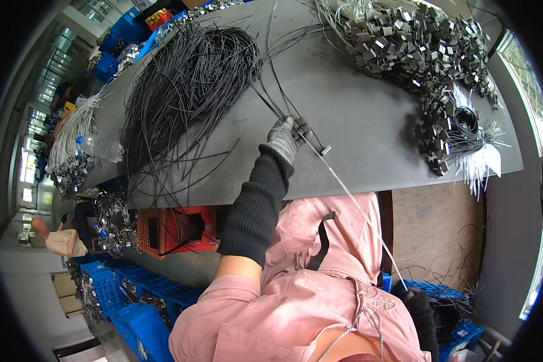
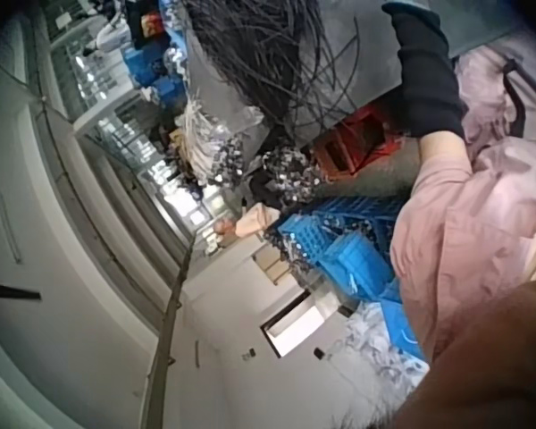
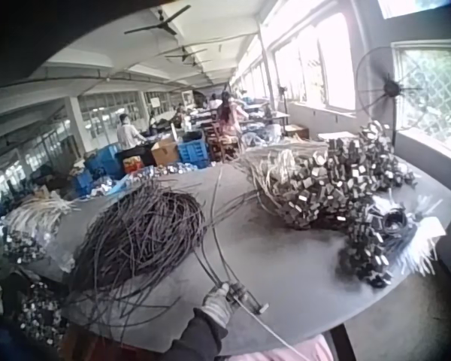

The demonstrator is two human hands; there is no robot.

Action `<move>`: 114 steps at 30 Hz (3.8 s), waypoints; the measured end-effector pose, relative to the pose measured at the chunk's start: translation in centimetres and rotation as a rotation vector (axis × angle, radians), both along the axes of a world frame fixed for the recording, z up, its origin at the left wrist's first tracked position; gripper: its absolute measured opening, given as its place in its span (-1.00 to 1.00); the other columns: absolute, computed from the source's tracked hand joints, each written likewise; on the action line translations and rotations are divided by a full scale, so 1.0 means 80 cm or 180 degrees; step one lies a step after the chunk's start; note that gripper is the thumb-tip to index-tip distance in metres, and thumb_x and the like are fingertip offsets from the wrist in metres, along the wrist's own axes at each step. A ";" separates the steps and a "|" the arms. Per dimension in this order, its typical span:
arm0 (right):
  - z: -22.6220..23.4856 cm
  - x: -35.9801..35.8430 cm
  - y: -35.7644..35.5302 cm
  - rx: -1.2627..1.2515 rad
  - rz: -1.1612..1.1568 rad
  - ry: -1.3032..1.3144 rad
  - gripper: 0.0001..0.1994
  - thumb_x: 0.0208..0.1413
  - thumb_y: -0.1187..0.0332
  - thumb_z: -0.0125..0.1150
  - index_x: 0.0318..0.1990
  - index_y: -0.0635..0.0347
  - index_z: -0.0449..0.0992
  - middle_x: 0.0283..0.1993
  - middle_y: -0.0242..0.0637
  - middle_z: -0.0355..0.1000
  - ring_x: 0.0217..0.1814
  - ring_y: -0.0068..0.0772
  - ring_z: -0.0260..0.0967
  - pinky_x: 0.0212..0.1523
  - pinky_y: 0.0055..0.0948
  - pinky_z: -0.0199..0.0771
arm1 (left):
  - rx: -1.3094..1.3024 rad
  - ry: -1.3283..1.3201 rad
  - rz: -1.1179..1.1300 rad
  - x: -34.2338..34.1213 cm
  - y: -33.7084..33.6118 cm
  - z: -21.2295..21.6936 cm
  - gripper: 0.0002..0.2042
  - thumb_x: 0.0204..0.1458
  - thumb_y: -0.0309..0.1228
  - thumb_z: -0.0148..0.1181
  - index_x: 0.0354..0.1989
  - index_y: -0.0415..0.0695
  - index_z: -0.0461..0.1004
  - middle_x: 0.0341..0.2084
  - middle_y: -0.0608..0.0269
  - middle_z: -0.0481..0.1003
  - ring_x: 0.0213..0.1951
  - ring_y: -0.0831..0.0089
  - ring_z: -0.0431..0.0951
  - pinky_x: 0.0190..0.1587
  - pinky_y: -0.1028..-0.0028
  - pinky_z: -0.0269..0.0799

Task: Sorting and bundling black electrical wire harnesses on a manual assembly workbench.

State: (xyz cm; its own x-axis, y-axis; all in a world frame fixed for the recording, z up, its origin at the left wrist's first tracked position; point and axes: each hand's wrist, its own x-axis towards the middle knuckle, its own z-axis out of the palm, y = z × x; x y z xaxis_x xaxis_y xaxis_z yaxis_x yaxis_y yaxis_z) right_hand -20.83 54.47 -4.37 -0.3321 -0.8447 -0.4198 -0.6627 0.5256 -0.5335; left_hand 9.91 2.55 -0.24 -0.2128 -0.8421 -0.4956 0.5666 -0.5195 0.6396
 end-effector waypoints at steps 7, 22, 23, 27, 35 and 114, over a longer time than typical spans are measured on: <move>0.024 0.026 -0.028 -0.0294 0.0716 -0.0350 -0.84 -0.09 0.46 -0.06 -0.46 0.23 0.50 -0.61 -0.19 0.40 -0.60 -0.33 0.36 -0.57 -0.41 0.34 | 0.0205 0.0092 -0.0458 -0.026 0.038 -0.045 -0.89 0.11 -0.37 -0.06 -0.24 -0.06 0.36 -0.36 0.19 0.48 -0.32 0.29 0.51 -0.32 0.25 0.51; 0.053 0.071 -0.142 -0.1053 0.1605 0.0904 -0.87 -0.11 0.52 -0.05 -0.43 0.32 0.44 -0.56 -0.08 0.37 -0.60 -0.21 0.33 -0.56 -0.34 0.34 | -0.0090 -0.0242 -0.0650 -0.070 0.042 0.004 -0.90 0.07 -0.34 0.03 -0.28 -0.04 0.41 -0.49 0.36 0.47 -0.47 0.44 0.48 -0.40 0.38 0.48; 0.054 0.075 -0.169 -0.1092 0.1631 0.1106 -0.86 -0.14 0.53 -0.04 -0.41 0.34 0.44 -0.53 -0.04 0.38 -0.58 -0.13 0.34 -0.53 -0.30 0.37 | -0.0132 -0.0169 -0.0716 -0.076 0.047 0.012 -0.89 0.07 -0.34 0.03 -0.28 -0.04 0.41 -0.49 0.36 0.47 -0.46 0.45 0.49 -0.39 0.39 0.48; 0.079 0.094 -0.274 -0.1381 0.1499 0.1033 -0.82 -0.13 0.51 -0.05 -0.34 0.36 0.43 -0.35 -0.01 0.39 -0.44 -0.13 0.37 -0.42 -0.29 0.39 | -0.0340 -0.0043 -0.0785 -0.086 0.054 0.048 -0.88 0.07 -0.33 0.04 -0.27 -0.05 0.41 -0.48 0.34 0.47 -0.44 0.46 0.49 -0.36 0.42 0.47; 0.158 0.117 -0.400 -0.2180 0.1808 0.0946 -0.81 -0.19 0.55 -0.08 -0.34 0.36 0.38 -0.33 0.00 0.37 -0.31 0.00 0.32 -0.31 -0.24 0.34 | -0.0273 0.0581 -0.0282 -0.072 0.043 0.082 -0.88 0.05 -0.35 0.06 -0.32 -0.11 0.41 -0.48 0.32 0.47 -0.43 0.42 0.51 -0.35 0.41 0.51; 0.115 0.148 -0.401 -0.1729 0.1672 0.0280 -0.87 -0.11 0.49 -0.10 -0.43 0.24 0.42 -0.45 -0.10 0.38 -0.39 -0.09 0.35 -0.36 -0.30 0.34 | -0.0449 0.0052 0.0600 -0.084 -0.043 0.092 -0.84 0.13 -0.20 -0.13 -0.35 0.05 0.32 -0.69 0.50 0.21 -0.83 0.62 0.05 -0.81 0.59 0.00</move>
